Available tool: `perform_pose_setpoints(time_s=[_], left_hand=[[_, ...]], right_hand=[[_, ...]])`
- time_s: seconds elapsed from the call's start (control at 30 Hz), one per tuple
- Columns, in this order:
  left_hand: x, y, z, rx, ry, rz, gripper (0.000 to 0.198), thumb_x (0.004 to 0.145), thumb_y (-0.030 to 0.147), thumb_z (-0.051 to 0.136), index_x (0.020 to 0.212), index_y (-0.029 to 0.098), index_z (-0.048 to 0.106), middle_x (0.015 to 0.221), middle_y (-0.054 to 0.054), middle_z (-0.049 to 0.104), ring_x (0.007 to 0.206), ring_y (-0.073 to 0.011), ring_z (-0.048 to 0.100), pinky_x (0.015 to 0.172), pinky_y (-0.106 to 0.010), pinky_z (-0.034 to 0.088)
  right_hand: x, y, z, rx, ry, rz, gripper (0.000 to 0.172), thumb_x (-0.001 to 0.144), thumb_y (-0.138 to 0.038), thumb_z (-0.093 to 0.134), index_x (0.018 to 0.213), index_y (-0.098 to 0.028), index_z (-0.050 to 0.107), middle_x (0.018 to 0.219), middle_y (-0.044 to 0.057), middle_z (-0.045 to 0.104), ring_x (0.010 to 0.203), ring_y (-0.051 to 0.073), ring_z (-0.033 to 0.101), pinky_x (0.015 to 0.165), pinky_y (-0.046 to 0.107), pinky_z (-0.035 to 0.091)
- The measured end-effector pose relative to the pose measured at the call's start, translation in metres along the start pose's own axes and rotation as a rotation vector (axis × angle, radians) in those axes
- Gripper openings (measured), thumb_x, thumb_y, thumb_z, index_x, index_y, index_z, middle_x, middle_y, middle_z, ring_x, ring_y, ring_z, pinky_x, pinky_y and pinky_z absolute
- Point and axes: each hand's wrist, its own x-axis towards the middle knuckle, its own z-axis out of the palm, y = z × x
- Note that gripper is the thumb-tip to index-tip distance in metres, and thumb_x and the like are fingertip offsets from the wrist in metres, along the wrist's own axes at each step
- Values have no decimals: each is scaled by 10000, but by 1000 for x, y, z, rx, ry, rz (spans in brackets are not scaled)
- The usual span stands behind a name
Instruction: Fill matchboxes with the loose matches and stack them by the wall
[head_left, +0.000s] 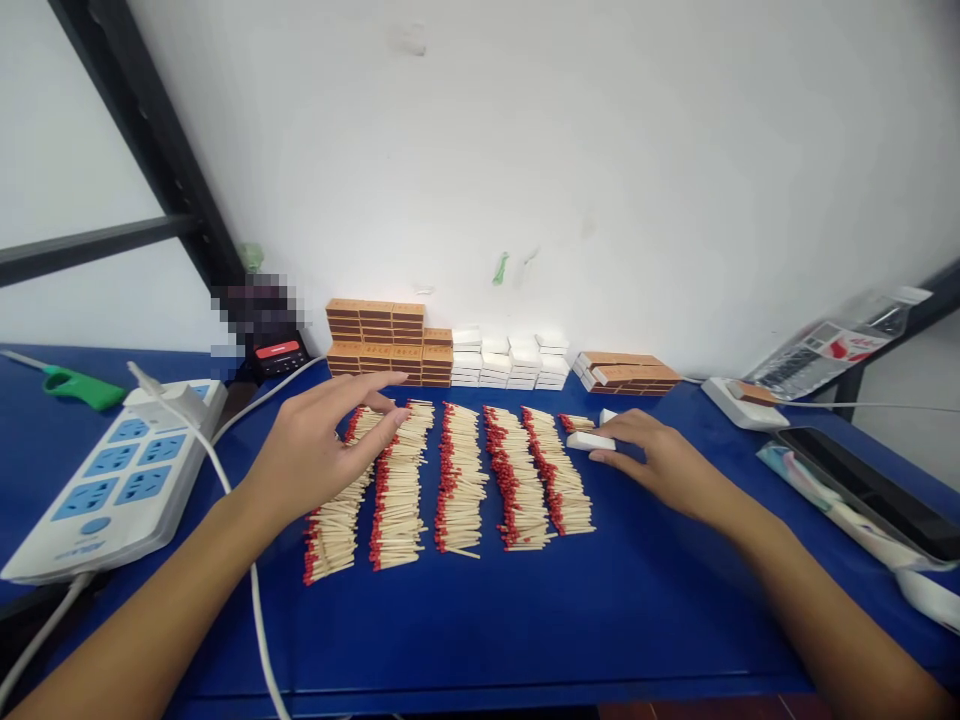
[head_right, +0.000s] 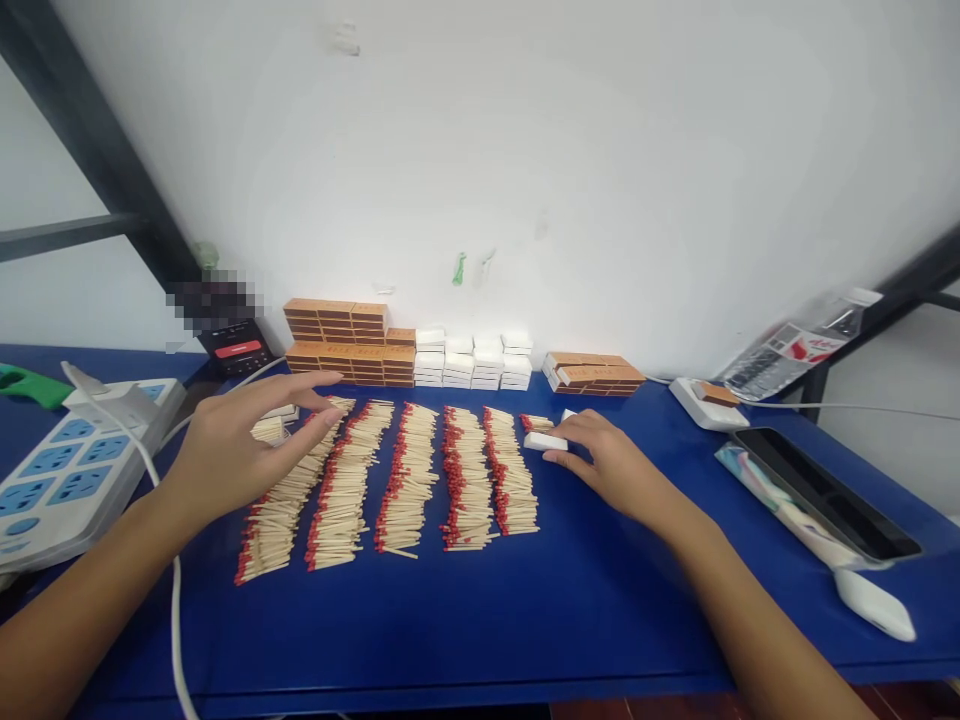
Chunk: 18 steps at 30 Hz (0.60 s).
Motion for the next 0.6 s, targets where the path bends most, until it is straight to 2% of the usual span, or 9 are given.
perform_pose_setpoints(time_s=[0.2,0.4,0.5,0.6], left_hand=[[0,-1,-1,11,9,20,293,982,247,715,1274,226,703,936,15,793,900,-158,758,909,-301,592],[0,-1,-2,3,2,3,291,983,251,702,1273,242,718,946,6,795,887,-170,754,884,-313,594],[-1,0,-2,-1,0,-1,292,983,259,694,1273,243,725,932,3,797,869,-174,754,876,-317,597],[-1,0,0,-7,-4,-5,266,992,281,672,1248,251,739,919,1,799,843,-173,754,844,-317,604]], right_hand=[[1,-2,2,5,84,61,379,1030,-569,583,1202,-283,764,1189,96,769,1125,325,669,953,484,557],[2,-3,6,-8,220,109,345,1044,-512,570,1205,-256,736,1166,107,762,1017,299,699,884,472,584],[2,-1,8,-43,267,91,311,1042,-472,578,1197,-248,728,1158,111,750,1027,305,694,905,491,583],[0,0,9,-68,259,27,300,1045,-445,578,1217,-249,725,1196,119,732,1139,323,664,999,528,558]])
